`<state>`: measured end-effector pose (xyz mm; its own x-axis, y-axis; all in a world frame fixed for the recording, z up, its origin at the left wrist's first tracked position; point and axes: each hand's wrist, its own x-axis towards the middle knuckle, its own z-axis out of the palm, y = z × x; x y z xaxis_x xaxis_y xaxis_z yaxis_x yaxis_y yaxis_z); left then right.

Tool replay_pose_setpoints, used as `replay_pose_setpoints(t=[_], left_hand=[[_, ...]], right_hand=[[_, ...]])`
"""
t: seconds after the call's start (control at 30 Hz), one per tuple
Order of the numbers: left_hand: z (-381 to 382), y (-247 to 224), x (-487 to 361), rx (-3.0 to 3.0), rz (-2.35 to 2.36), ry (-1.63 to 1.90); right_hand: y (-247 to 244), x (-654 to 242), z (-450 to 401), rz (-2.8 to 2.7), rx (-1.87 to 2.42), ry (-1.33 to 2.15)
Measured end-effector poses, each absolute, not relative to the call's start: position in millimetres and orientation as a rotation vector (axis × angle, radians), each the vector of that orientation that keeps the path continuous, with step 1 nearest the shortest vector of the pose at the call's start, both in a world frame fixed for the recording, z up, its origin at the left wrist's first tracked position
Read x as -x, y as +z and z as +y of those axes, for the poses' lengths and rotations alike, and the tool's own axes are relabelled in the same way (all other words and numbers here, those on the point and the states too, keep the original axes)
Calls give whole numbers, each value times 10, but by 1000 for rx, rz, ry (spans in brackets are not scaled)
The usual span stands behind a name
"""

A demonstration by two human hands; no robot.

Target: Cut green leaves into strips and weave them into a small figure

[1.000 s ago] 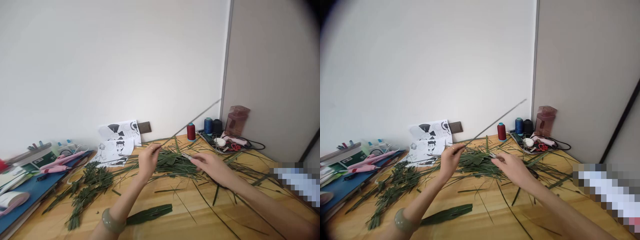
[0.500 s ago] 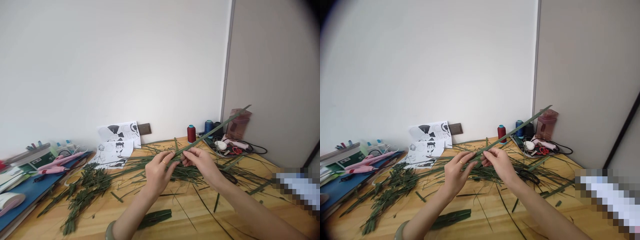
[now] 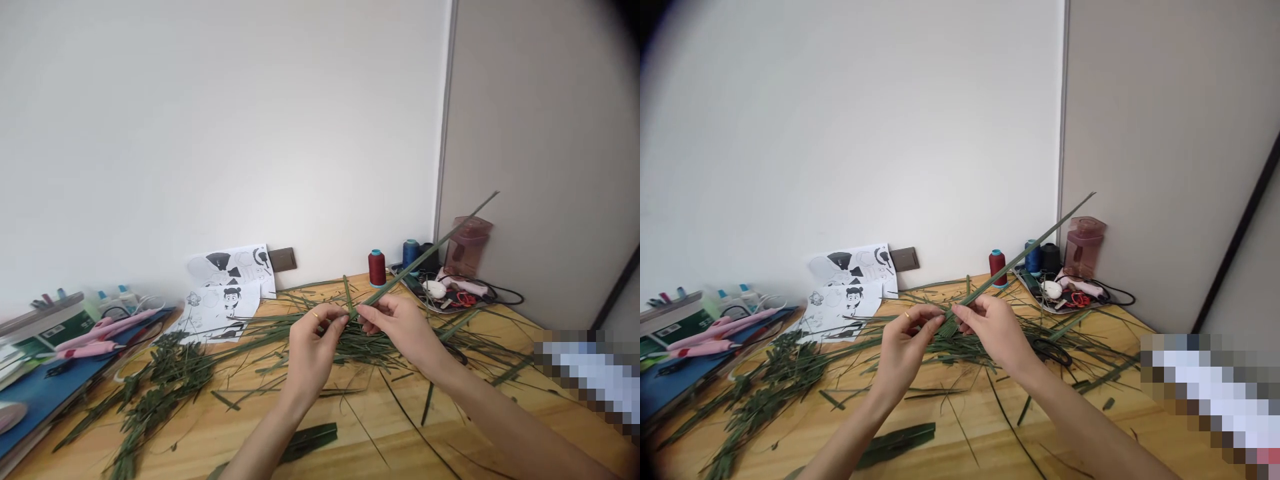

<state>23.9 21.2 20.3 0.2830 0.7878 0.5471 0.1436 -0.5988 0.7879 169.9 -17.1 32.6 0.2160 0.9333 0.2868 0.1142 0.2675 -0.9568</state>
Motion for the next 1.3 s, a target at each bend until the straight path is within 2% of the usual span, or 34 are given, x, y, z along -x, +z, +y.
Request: replay_pose_setpoints(t=[0.3, 0.67, 1.03, 1.3], left_hand=[[196, 239, -236, -1650, 724, 1237], [109, 350, -160, -1990, 822, 1278], [68, 559, -39, -1391, 562, 855], [57, 491, -82, -1278, 504, 885]], right_hand=[[398, -1657, -233, -1248, 1261, 707], [437, -1559, -296, -1330, 1275, 737], [546, -1552, -407, -1413, 1164, 844], [572, -1587, -421, -1468, 1015, 931]])
